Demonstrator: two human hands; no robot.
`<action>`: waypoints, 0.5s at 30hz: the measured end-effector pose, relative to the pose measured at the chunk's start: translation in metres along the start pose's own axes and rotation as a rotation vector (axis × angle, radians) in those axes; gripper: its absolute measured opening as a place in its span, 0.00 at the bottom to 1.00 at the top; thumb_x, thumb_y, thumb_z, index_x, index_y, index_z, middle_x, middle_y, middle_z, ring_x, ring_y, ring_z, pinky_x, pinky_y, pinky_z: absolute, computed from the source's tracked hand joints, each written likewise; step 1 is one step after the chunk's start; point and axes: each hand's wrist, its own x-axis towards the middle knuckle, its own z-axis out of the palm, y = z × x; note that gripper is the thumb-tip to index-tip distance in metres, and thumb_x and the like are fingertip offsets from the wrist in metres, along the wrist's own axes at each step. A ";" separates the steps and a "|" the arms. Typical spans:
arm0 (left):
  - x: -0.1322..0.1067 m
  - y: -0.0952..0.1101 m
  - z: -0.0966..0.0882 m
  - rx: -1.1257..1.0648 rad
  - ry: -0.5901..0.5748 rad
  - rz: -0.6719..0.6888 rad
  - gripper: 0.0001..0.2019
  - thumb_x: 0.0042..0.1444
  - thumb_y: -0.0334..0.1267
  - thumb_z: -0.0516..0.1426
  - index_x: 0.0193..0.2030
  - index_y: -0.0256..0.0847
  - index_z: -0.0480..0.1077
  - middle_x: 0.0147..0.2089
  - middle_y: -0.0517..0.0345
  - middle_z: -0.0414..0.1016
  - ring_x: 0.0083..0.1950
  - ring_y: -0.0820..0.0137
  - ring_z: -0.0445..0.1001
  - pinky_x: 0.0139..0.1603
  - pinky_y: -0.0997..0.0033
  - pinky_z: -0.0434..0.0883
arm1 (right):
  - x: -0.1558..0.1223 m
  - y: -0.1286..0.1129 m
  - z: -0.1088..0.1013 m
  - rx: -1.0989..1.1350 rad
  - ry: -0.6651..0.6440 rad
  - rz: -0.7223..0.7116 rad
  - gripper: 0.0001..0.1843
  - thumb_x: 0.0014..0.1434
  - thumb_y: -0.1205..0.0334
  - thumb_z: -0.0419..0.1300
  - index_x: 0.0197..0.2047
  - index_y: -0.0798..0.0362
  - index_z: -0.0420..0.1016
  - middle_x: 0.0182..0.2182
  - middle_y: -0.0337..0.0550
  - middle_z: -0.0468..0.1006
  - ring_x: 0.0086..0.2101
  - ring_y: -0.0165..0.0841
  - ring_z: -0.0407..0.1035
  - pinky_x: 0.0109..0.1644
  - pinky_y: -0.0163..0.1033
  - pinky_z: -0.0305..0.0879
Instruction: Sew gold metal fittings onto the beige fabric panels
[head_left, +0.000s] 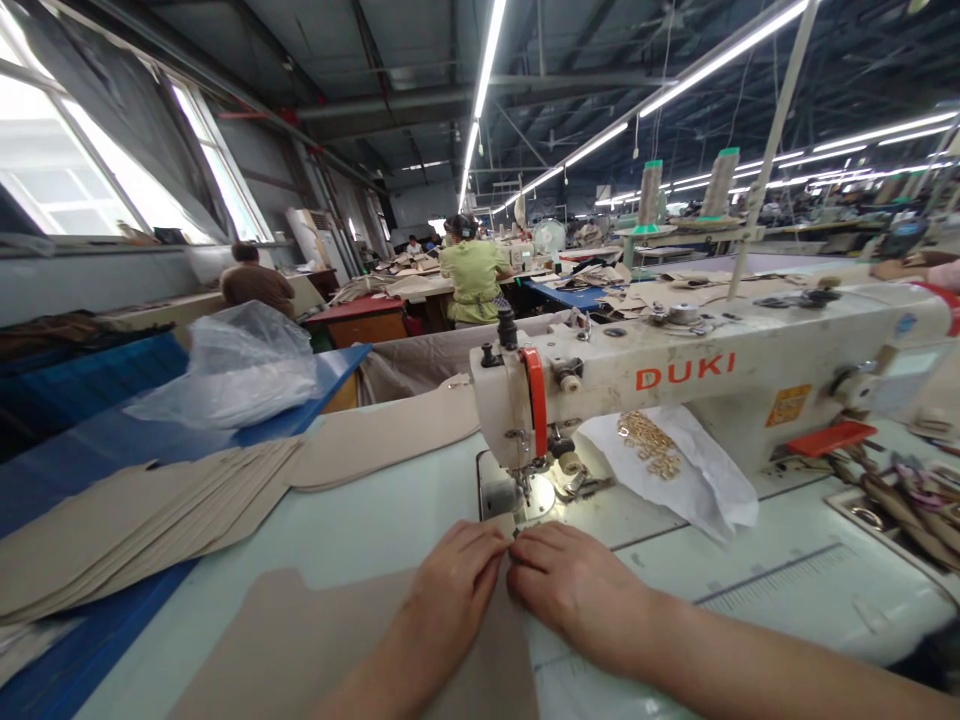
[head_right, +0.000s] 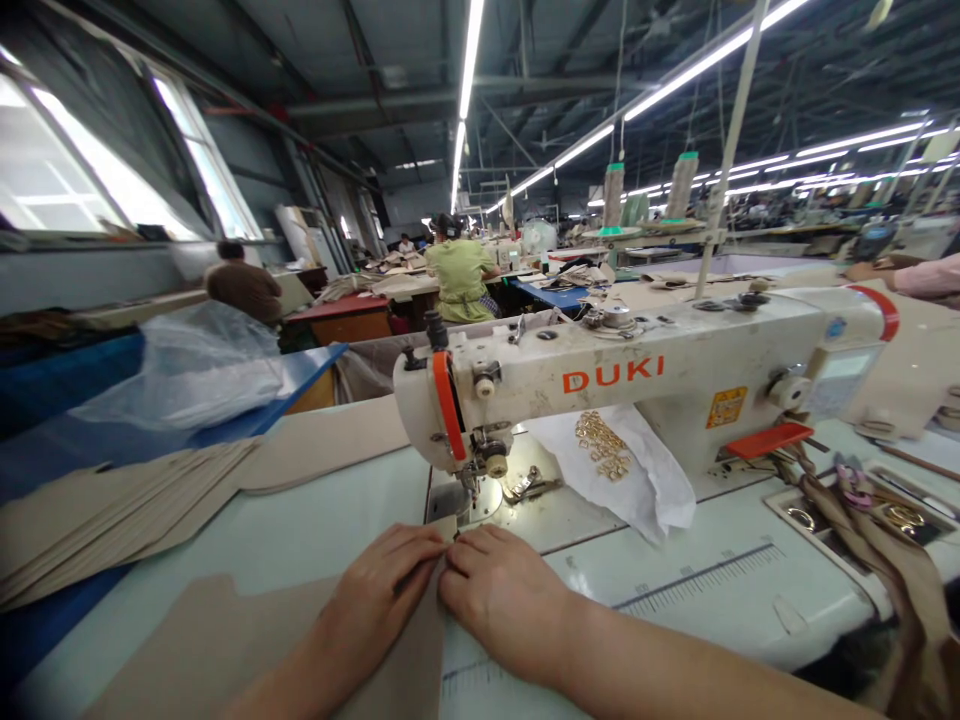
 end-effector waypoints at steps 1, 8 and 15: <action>-0.001 0.000 0.000 -0.001 0.001 -0.001 0.10 0.56 0.26 0.50 0.36 0.41 0.72 0.36 0.53 0.77 0.39 0.67 0.75 0.41 0.68 0.75 | 0.000 0.000 0.000 -0.006 -0.005 -0.001 0.03 0.61 0.66 0.57 0.36 0.57 0.70 0.37 0.45 0.74 0.40 0.35 0.65 0.49 0.40 0.63; -0.005 -0.001 -0.001 0.022 0.011 -0.003 0.10 0.58 0.28 0.50 0.37 0.40 0.72 0.37 0.53 0.78 0.38 0.68 0.76 0.41 0.69 0.75 | 0.003 -0.001 0.001 -0.050 -0.025 -0.016 0.03 0.59 0.66 0.59 0.35 0.57 0.71 0.35 0.45 0.74 0.39 0.36 0.65 0.46 0.41 0.63; 0.009 -0.001 0.006 0.045 0.023 0.054 0.11 0.61 0.30 0.48 0.35 0.39 0.71 0.35 0.53 0.78 0.38 0.67 0.75 0.39 0.68 0.75 | 0.003 0.015 -0.003 -0.079 -0.062 -0.052 0.04 0.59 0.64 0.59 0.35 0.57 0.71 0.35 0.44 0.73 0.39 0.36 0.65 0.46 0.41 0.62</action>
